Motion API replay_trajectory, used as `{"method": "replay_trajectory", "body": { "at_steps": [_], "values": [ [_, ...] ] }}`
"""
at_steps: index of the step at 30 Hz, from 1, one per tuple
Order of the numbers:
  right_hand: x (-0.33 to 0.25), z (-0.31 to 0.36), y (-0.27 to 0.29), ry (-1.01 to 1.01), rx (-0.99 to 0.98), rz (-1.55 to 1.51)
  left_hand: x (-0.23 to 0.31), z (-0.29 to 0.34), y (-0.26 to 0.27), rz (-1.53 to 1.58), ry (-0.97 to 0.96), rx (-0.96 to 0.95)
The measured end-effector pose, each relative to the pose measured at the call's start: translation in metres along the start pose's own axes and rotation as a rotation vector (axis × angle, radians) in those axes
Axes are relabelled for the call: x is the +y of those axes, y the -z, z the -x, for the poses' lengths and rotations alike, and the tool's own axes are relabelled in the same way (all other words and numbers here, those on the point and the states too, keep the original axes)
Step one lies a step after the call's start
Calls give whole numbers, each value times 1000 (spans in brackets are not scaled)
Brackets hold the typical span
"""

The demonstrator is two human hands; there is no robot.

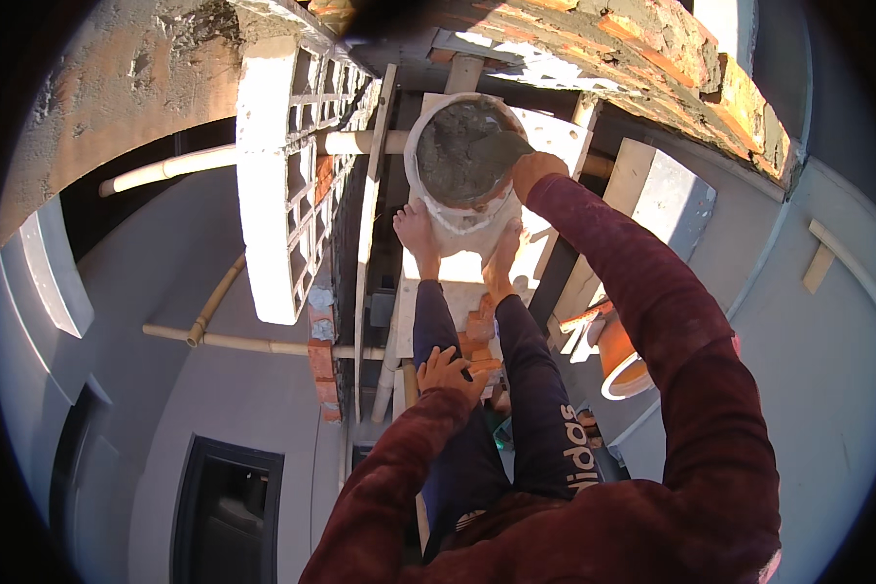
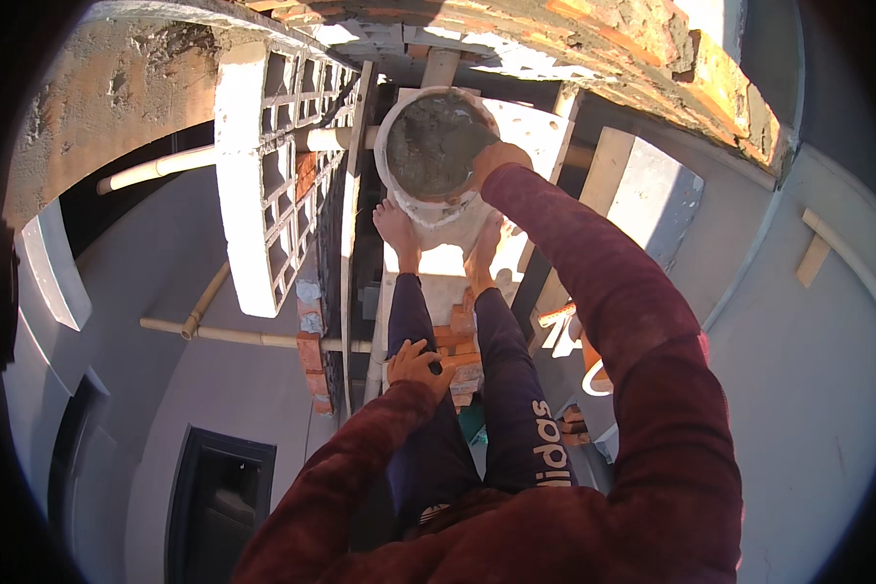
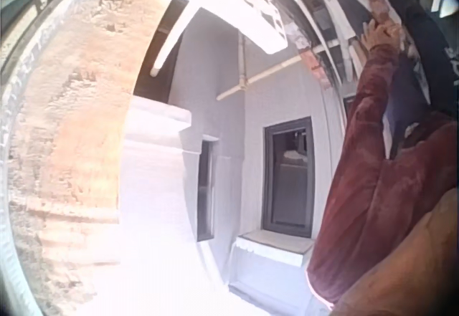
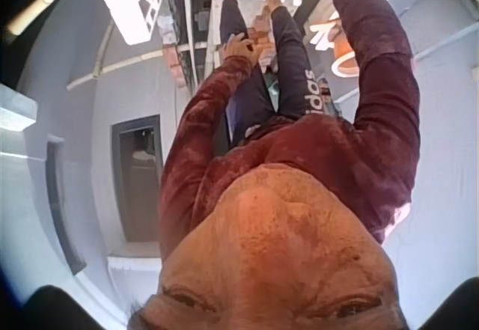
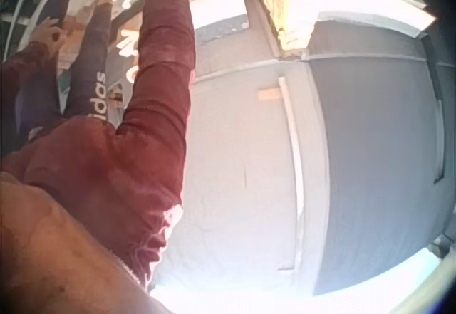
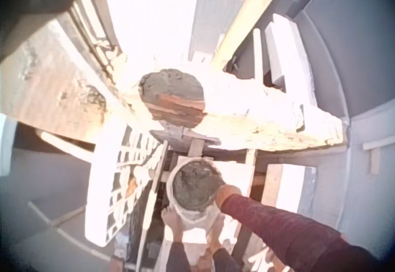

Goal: The person scoops mortar from a bucket using a trowel and applies it to a brick wall under construction. They then place a brick onto the mortar, press it into position, and tap it to align it with the existing structure.

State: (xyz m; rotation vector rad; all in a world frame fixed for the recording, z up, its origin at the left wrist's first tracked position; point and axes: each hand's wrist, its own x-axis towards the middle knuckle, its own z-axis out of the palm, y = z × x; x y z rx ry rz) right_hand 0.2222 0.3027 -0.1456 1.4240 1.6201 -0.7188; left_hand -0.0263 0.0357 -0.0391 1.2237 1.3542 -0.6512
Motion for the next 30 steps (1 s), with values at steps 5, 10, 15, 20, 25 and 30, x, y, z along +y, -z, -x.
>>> {"method": "replay_trajectory", "body": {
  "at_steps": [5, 10, 15, 20, 25, 30],
  "values": [
    [-9, -58, -35, 75, -167, -164, 3, 1, 1, 23, -9, -5],
    [-10, -58, -81, 322, -26, -491, 2, 1, 2, 47, -9, 6],
    [-40, -53, -66, -50, -160, -982, 1, 5, -1, 50, -12, 24],
    [-45, -53, -79, -103, -7, -1226, 0, 3, 1, 33, -35, 43],
    [-41, -34, -78, -5, -57, -1317, -1, 4, -3, 6, -24, 30],
    [-31, -27, -91, 7, -97, -1483, 0, 4, -7, -5, -21, 45]
  ]
}}
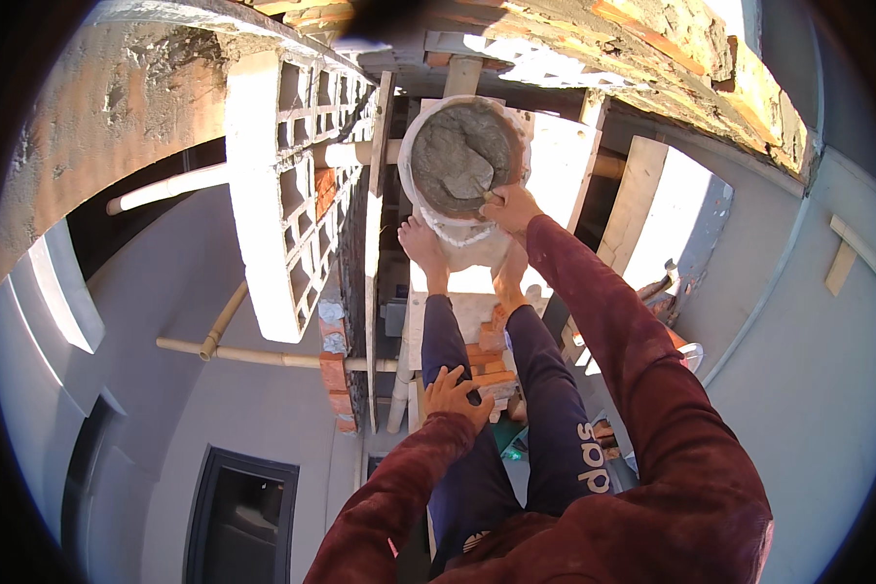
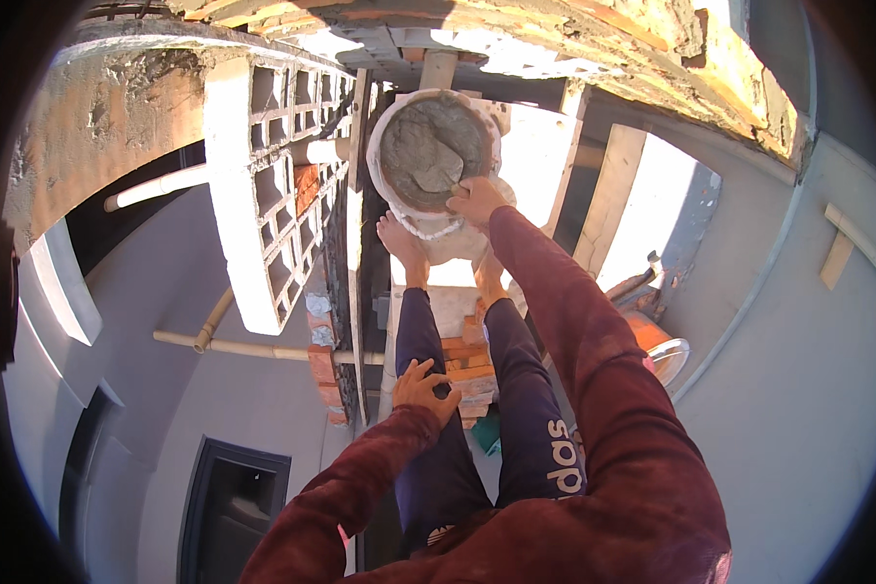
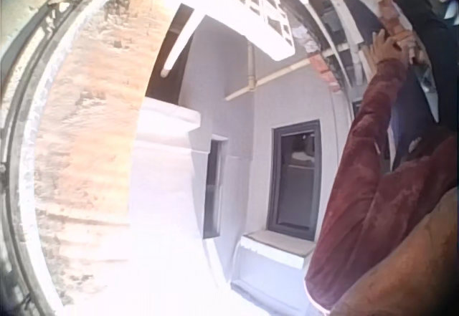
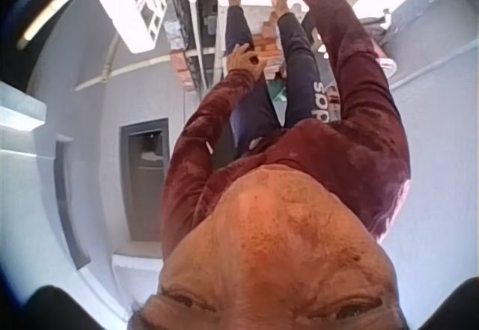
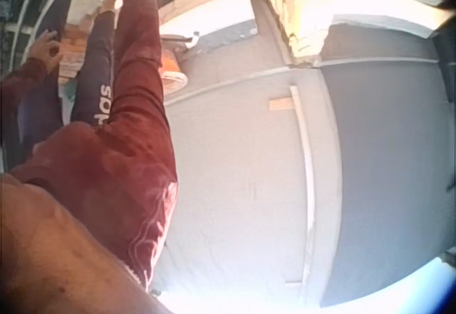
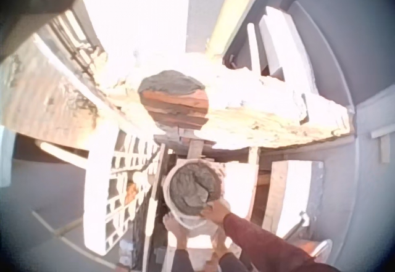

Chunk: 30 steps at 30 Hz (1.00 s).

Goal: The person scoops mortar from a bucket using a trowel and applies it to a brick wall under construction. They then place a brick onto the mortar, press it into position, and tap it to align it with the existing structure.

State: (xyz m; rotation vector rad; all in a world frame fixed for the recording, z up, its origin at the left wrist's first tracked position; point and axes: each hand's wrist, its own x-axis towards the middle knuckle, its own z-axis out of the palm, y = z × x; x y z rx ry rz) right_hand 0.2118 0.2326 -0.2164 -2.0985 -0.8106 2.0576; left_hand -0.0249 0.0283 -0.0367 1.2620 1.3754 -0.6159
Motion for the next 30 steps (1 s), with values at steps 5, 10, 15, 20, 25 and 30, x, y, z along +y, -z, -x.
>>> {"method": "replay_trajectory", "body": {
  "at_steps": [5, 10, 15, 20, 25, 30],
  "values": [
    [58, -2, 22, 311, 151, 45, 4, -1, -3, -6, -12, -17],
    [63, 30, 51, 236, 92, 122, 9, -2, 3, -20, 14, -52],
    [-7, 129, 96, 306, 65, 333, 13, 0, 2, -69, 78, -82],
    [-125, 246, 161, 528, 299, 399, 28, -1, 3, -66, 45, -16],
    [-176, 242, 189, 976, 724, 698, 27, -2, -1, -78, 40, -40],
    [-200, 166, 174, 899, 1051, 903, 34, -1, 0, -86, 44, -98]
  ]
}}
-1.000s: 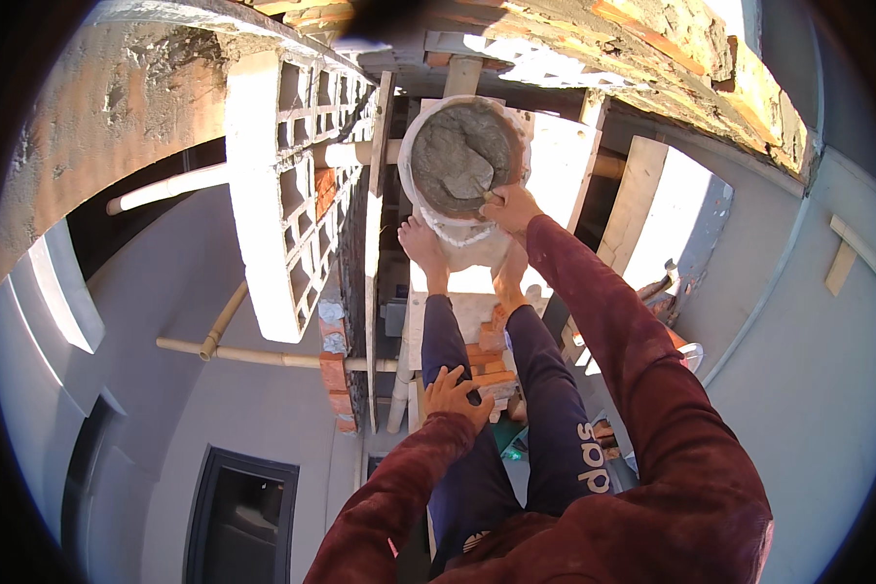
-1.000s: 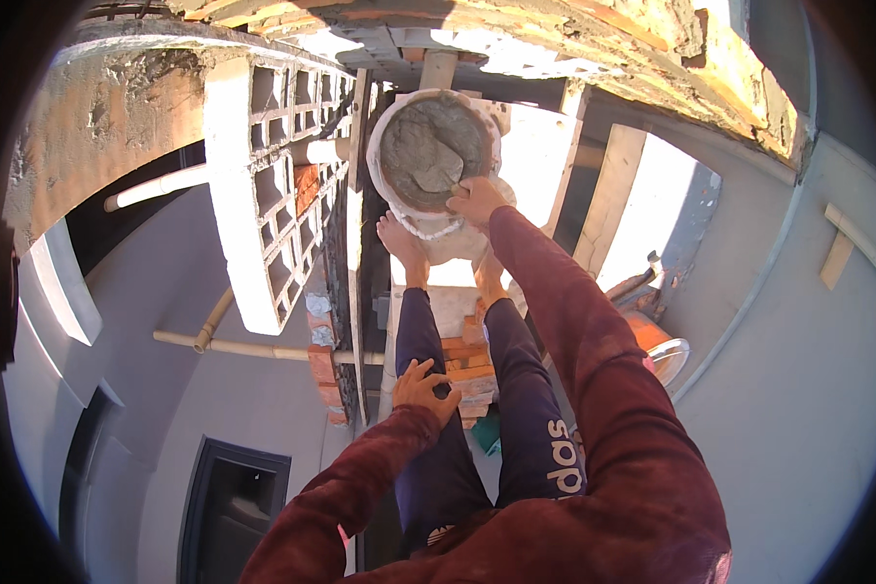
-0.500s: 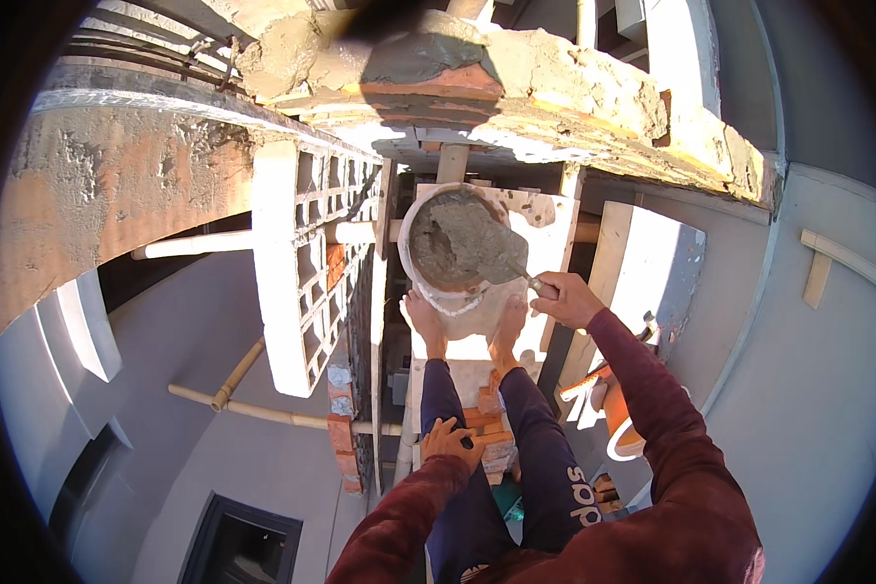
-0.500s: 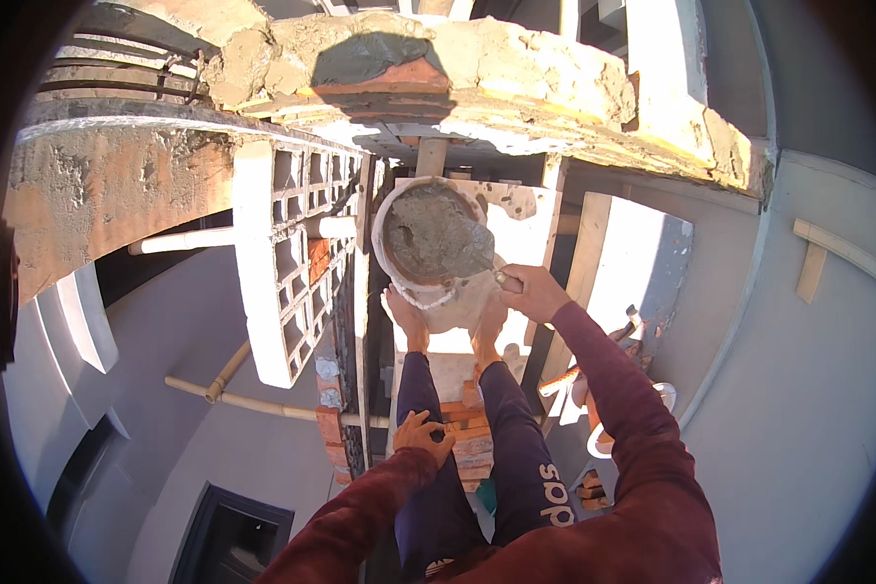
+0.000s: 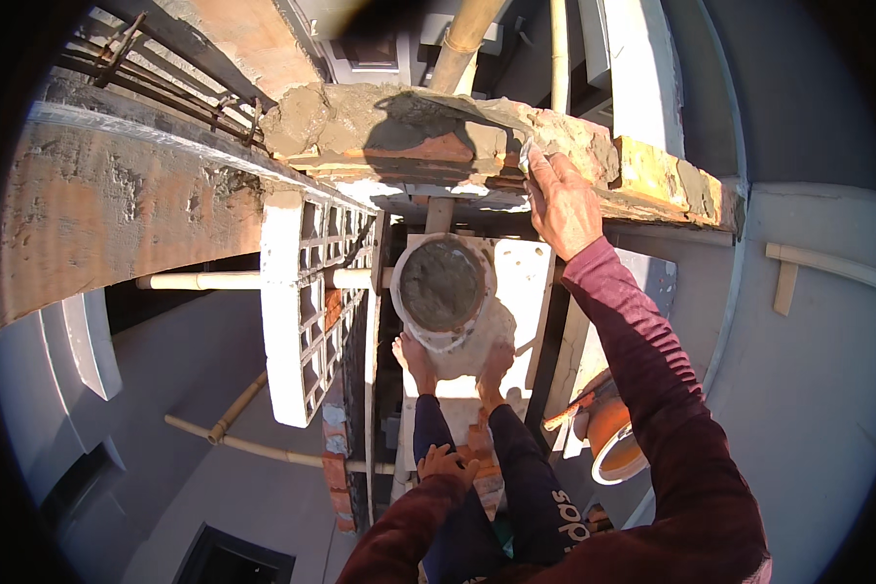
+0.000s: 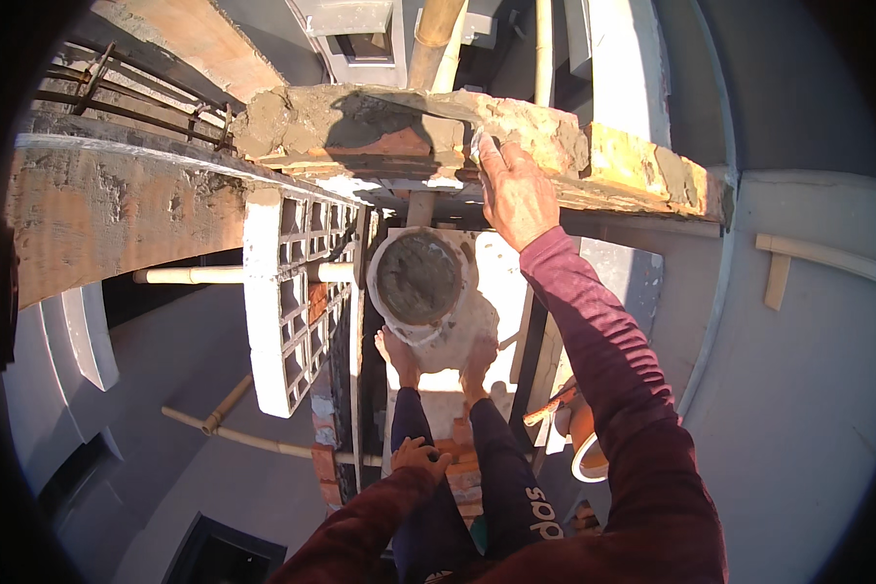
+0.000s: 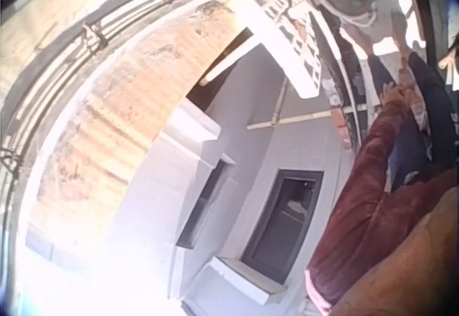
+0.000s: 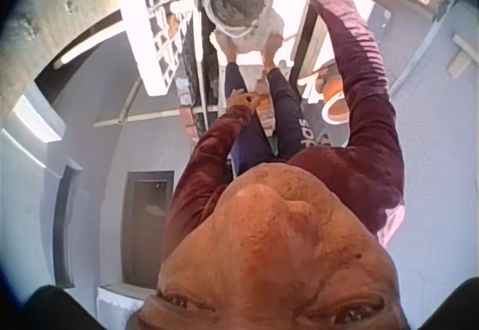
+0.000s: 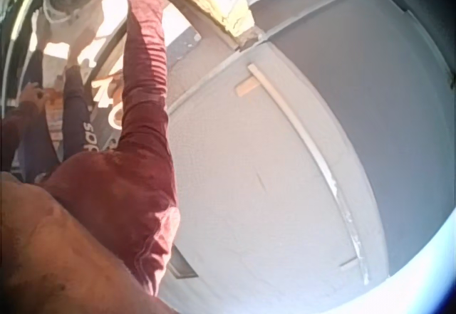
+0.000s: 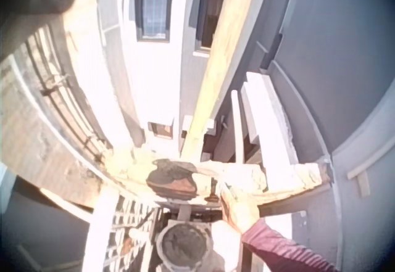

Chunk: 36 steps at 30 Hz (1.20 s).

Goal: The person scoops mortar from a bucket using a trowel and applies it to a brick wall under construction. They then place a brick onto the mortar, press it into position, and tap it to align it with the existing structure.

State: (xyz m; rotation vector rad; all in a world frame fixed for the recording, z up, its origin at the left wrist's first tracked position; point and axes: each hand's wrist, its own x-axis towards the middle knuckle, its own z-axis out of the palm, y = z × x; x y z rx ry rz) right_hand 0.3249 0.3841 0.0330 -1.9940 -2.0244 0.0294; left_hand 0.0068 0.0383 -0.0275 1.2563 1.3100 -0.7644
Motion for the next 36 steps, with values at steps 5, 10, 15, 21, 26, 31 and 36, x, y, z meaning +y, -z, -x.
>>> {"method": "replay_trajectory", "body": {
  "at_steps": [5, 10, 15, 21, 26, 31, 36],
  "values": [
    [-27, 14, 30, -61, 131, -135, -14, -2, -7, 38, -11, 31],
    [-23, 5, 62, -455, -362, -757, -8, 6, 12, 73, 3, 36],
    [-27, -27, 83, -200, -268, -321, -14, 3, 14, 64, -16, 10],
    [-39, -119, 60, 239, -288, 506, -21, -1, 18, 81, -25, 16],
    [-45, -80, 45, 217, -287, 593, -31, 1, 23, 106, -41, 12],
    [-8, -23, 96, -17, -322, 393, -29, 5, 34, 104, -50, 12],
    [-23, 36, 64, -458, -395, -370, -37, 0, 32, 94, -42, 1]
  ]
}}
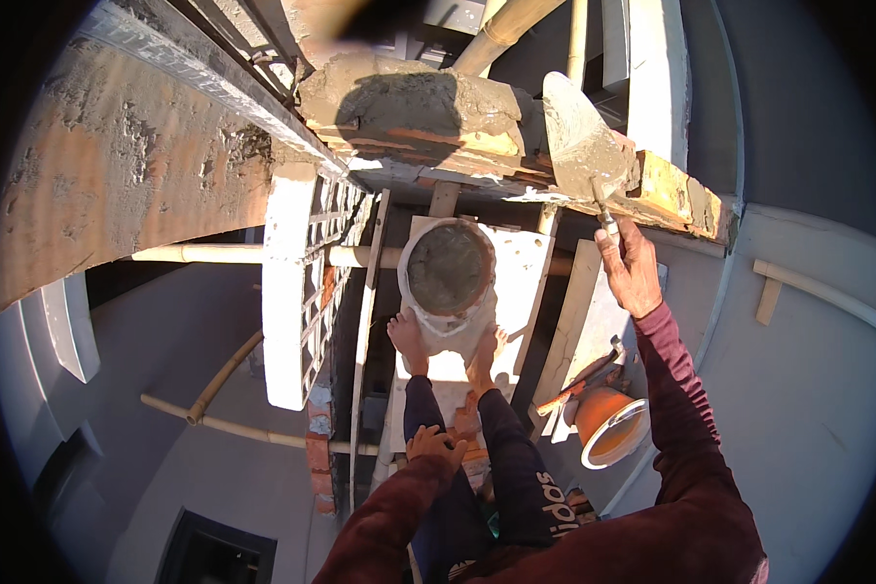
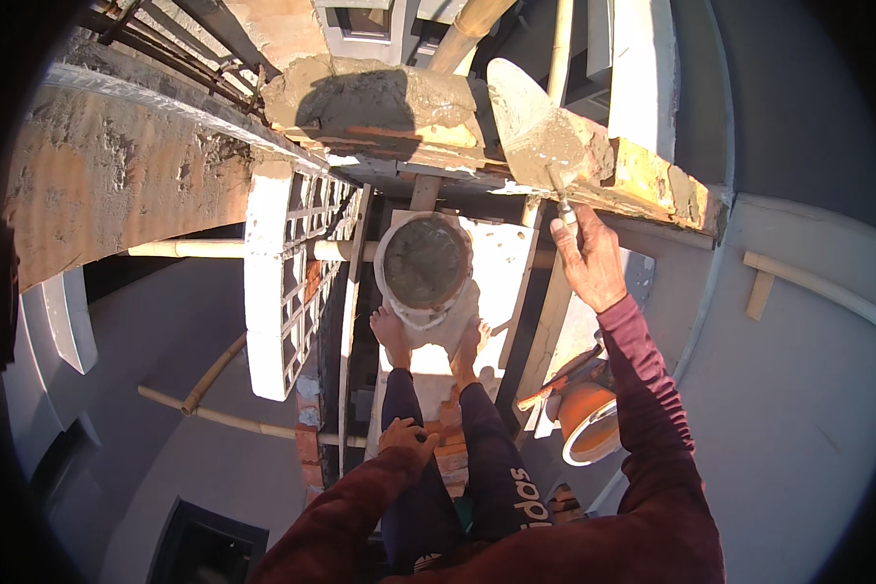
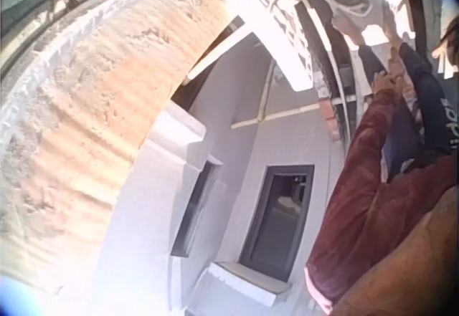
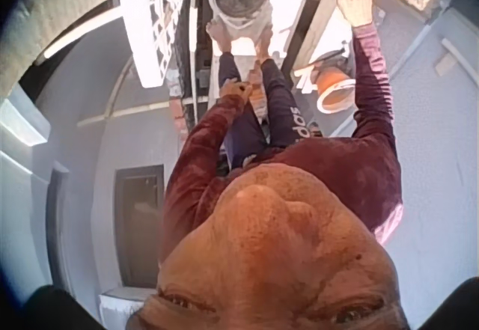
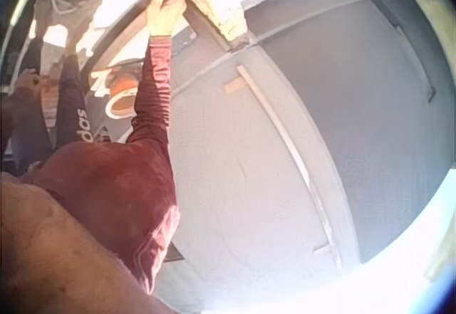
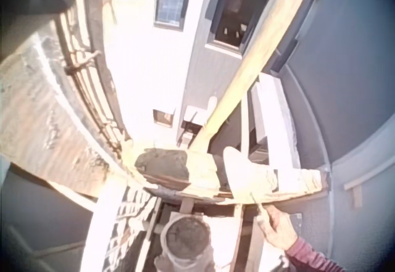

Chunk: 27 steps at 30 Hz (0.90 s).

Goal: The person scoops mortar from a bucket using a trowel and applies it to a brick wall under construction. They then place a brick onto the mortar, press it into position, and tap it to align it with the existing structure.

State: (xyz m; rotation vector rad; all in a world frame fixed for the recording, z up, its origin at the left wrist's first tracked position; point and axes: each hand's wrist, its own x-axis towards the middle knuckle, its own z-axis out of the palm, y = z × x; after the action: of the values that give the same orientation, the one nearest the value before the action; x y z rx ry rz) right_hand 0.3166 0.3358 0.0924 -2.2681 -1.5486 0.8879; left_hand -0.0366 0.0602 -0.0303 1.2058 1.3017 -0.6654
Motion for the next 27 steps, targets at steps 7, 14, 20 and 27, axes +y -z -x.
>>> {"method": "replay_trajectory", "body": {
  "at_steps": [7, 14, 20, 27],
  "values": [
    [48, -54, -92, 167, 92, 162, 3, -1, 0, -43, 8, 28],
    [109, 33, -57, 234, -28, 349, 13, -2, -2, -55, 41, 41],
    [104, 16, -171, 226, -394, 718, 18, -2, -3, -66, 66, -14],
    [86, -10, -264, -35, -784, 621, 7, -1, -17, -11, 61, 4]
  ]
}}
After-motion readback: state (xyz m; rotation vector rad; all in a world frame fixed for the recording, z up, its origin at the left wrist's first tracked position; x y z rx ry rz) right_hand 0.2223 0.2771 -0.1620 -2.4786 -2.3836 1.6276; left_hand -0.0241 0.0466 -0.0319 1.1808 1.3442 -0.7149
